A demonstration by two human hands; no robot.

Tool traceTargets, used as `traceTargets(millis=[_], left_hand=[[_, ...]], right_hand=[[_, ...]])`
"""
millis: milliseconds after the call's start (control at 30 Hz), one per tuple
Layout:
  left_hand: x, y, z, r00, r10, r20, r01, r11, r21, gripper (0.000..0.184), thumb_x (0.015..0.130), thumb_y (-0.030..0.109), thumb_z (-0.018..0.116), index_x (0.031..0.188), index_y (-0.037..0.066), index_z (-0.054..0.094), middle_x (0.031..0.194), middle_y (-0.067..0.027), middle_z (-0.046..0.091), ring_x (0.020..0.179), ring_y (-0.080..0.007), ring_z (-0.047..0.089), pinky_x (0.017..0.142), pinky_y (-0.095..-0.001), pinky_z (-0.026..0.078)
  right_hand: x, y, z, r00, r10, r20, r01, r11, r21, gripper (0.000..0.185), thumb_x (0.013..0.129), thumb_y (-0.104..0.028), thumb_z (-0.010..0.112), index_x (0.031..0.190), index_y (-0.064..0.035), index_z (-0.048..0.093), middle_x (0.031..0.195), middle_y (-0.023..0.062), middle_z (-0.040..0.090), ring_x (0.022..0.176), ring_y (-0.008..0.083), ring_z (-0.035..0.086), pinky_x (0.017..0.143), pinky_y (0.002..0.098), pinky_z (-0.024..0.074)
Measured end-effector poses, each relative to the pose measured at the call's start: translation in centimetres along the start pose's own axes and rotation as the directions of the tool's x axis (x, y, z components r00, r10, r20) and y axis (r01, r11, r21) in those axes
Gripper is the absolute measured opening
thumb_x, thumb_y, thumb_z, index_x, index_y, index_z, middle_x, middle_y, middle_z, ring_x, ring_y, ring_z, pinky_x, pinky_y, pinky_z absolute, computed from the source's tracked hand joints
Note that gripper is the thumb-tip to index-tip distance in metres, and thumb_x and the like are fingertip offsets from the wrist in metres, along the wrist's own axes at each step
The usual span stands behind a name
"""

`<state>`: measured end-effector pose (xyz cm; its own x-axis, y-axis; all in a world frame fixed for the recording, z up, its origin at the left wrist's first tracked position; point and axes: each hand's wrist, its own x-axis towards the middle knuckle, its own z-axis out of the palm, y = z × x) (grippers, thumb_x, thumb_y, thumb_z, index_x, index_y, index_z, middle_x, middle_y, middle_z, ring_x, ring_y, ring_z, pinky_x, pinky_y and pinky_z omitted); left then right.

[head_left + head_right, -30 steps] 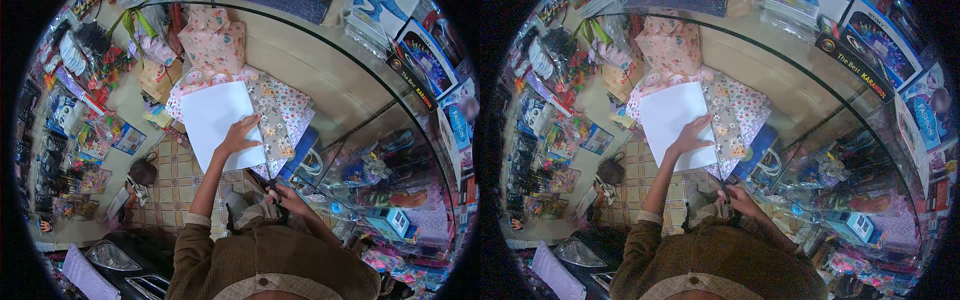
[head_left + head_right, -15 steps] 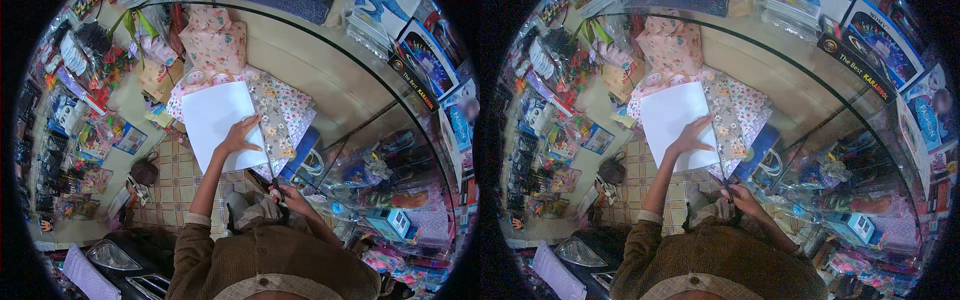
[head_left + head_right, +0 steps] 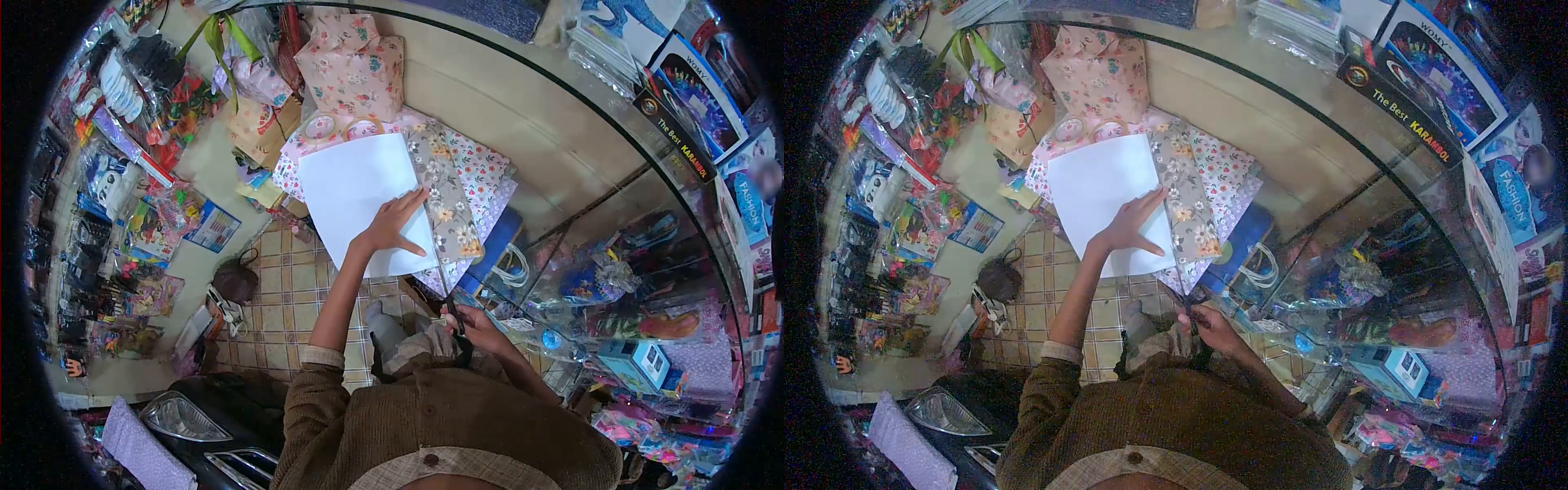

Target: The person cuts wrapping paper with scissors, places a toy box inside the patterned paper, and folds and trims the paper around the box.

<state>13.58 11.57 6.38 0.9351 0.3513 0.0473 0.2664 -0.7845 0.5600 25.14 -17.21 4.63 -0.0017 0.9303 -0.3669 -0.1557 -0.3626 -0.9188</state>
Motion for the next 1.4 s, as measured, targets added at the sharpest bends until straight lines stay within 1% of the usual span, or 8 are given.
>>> traceTargets(millis=[233,633,733,833,1033,1133,1233,1400], left_hand=[[0.1,-0.1,0.1,1.0,0.003,0.001,-0.003,1.0,-0.012,0.125,0.054,0.064,0.077,0.149,0.016,0.012,0.154,-0.0122,0.014,0.14,-0.0287,0.019,0.111,-0.0476,0.016],[-0.1,0.1,-0.2,0.999,-0.028,0.025,0.028,1.0,-0.01,0.124,0.054,0.064,0.077,0.15,0.02,0.01,0.154,-0.0112,0.013,0.14,-0.0304,0.018,0.112,-0.048,0.016],[-0.1,0.2,-0.2,0.999,-0.032,0.032,0.033,0.999,-0.014,0.125,0.053,0.063,0.077,0.15,0.02,0.01,0.154,-0.0118,0.013,0.141,-0.0307,0.017,0.112,-0.0478,0.016],[0.0,0.2,-0.2,0.999,-0.03,0.032,0.031,0.999,-0.02,0.125,0.053,0.061,0.078,0.15,0.019,0.01,0.154,-0.0123,0.013,0.141,-0.0306,0.017,0.112,-0.0472,0.016],[0.0,0.3,-0.2,0.999,-0.027,0.031,0.027,1.0,-0.006,0.125,0.054,0.062,0.077,0.15,0.018,0.01,0.154,-0.0122,0.013,0.141,-0.03,0.017,0.112,-0.047,0.015],[-0.1,0.0,-0.1,1.0,-0.012,0.021,0.013,1.0,-0.011,0.125,0.054,0.063,0.077,0.15,0.018,0.011,0.154,-0.0118,0.013,0.141,-0.0296,0.016,0.112,-0.0477,0.015],[0.0,0.1,-0.1,1.0,-0.012,0.022,0.012,1.0,-0.013,0.124,0.054,0.064,0.076,0.15,0.018,0.011,0.154,-0.0114,0.013,0.141,-0.0292,0.017,0.111,-0.0488,0.015],[-0.1,-0.2,0.0,1.0,-0.007,0.017,0.008,1.0,-0.012,0.124,0.054,0.066,0.075,0.15,0.018,0.011,0.154,-0.0111,0.014,0.141,-0.0288,0.018,0.111,-0.0499,0.016]], right_hand=[[0.3,2.2,-0.5,0.998,-0.067,-0.016,0.066,0.997,-0.049,0.04,0.093,-0.031,0.059,0.118,-0.001,0.053,0.089,-0.0013,0.055,0.08,0.0078,0.054,0.076,0.0237,0.0449],[-0.1,-1.5,0.7,0.997,0.066,-0.047,-0.066,0.998,-0.01,0.037,0.095,-0.032,0.055,0.115,-0.0016,0.056,0.083,-0.0016,0.056,0.078,0.0066,0.054,0.073,0.0228,0.0435],[0.1,-0.5,0.4,0.998,0.029,-0.051,-0.033,0.996,-0.079,0.034,0.095,-0.03,0.055,0.114,-0.0013,0.056,0.082,-0.0016,0.056,0.077,0.0067,0.054,0.073,0.0235,0.044],[-0.2,-1.0,0.7,0.998,0.003,-0.06,-0.004,1.0,-0.014,0.031,0.095,-0.028,0.055,0.111,-0.0008,0.057,0.082,-0.0015,0.057,0.075,0.0067,0.055,0.072,0.0234,0.0445],[0.0,0.2,0.3,0.997,0.0,-0.083,-0.005,0.998,-0.064,0.027,0.095,-0.023,0.055,0.109,-0.0006,0.059,0.083,-0.001,0.058,0.076,0.0069,0.055,0.072,0.0242,0.0448],[0.6,0.4,0.3,0.992,-0.092,-0.08,0.087,0.994,-0.069,0.036,0.093,-0.035,0.057,0.092,0.0002,0.06,0.074,0.0016,0.058,0.071,0.0104,0.055,0.068,0.0264,0.0436],[1.0,0.3,0.4,0.989,-0.064,-0.13,0.045,0.989,-0.139,0.037,0.093,-0.037,0.057,0.09,-0.0002,0.06,0.072,0.0015,0.058,0.072,0.0101,0.055,0.068,0.0263,0.0434],[1.2,-0.3,0.5,0.993,-0.037,-0.116,0.026,0.995,-0.098,0.039,0.092,-0.038,0.058,0.091,0.0003,0.061,0.073,0.0008,0.059,0.072,0.0104,0.055,0.069,0.0267,0.0435]])
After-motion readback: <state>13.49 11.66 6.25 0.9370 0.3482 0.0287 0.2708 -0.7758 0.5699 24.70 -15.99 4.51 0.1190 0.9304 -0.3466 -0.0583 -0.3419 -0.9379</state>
